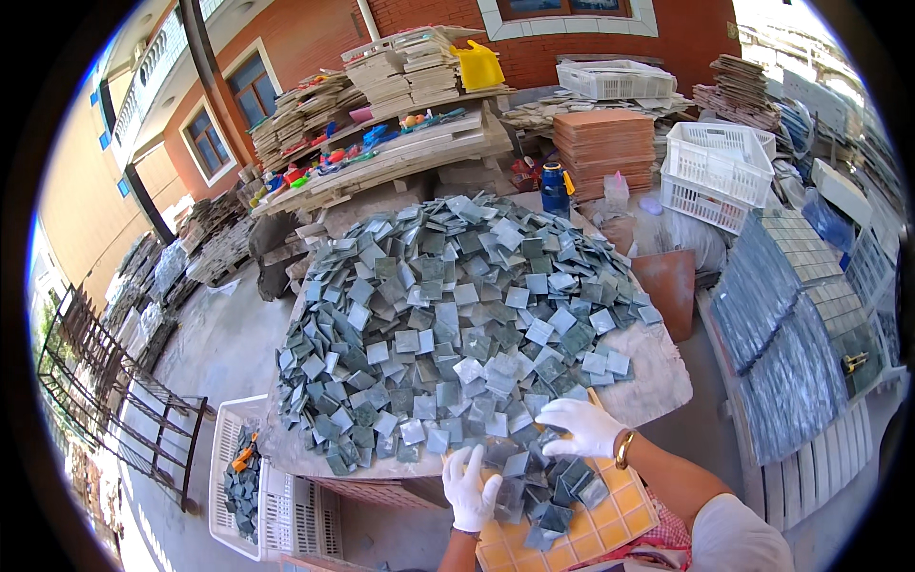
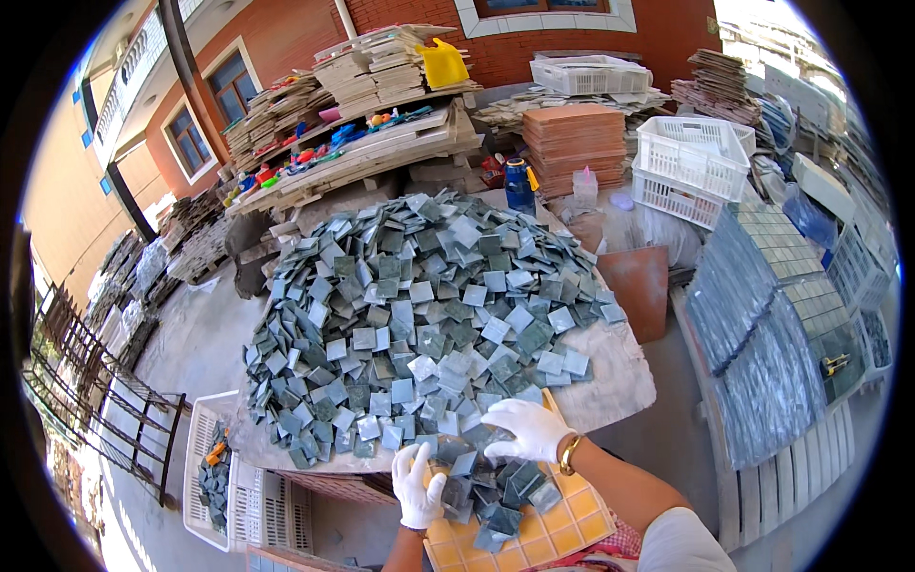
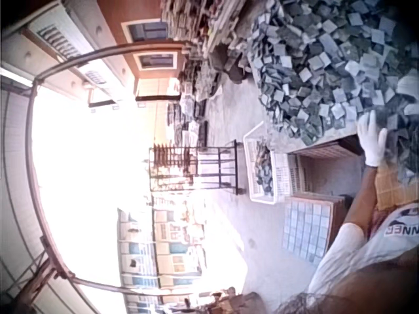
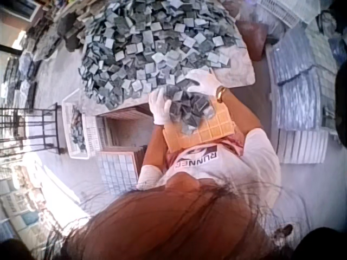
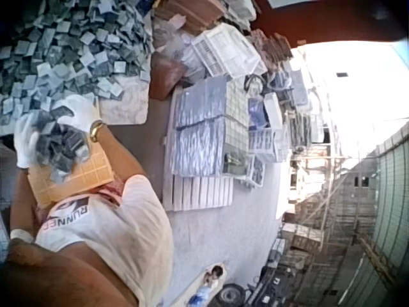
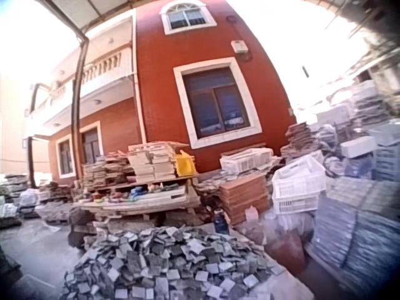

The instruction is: The person places small square tiles one by one onto a yellow grid board, arranging them in a pattern. The person picks tiles from a large pile on the table and positions them into the grid cells.

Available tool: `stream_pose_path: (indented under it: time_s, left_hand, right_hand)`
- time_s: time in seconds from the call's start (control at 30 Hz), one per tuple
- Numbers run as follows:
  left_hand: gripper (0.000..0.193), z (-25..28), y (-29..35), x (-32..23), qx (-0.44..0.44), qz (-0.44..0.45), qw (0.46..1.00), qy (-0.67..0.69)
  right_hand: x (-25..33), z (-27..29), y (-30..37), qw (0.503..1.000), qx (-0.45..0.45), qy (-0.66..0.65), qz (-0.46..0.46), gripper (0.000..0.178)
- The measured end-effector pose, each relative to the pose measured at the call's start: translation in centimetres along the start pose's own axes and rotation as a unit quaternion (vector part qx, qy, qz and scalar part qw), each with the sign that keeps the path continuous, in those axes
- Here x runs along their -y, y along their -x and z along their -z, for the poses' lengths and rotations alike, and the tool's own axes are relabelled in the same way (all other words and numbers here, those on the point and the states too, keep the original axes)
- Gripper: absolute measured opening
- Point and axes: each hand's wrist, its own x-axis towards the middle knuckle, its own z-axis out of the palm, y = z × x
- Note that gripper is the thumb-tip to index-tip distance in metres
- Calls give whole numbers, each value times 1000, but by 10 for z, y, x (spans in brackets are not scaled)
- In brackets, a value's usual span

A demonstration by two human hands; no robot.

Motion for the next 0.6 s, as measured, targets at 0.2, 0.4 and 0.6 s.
stream_pose_path:
  time_s: [0.2, 0.4, 0.6]
  left_hand:
    - [68, -50, -59, 67, 92, 173, 964, -182]
    - [50, -65, -64, 47, 19, 105, 990, 89]
    - [51, -49, -30, 1, 85, 88, 940, 319]
  right_hand:
    - [-77, -36, -124, 985, -107, 49, -126, 68]
    - [-59, -68, -110, 995, -70, 74, 9, 53]
    - [-33, -45, -57, 996, -65, -1, 65, 35]
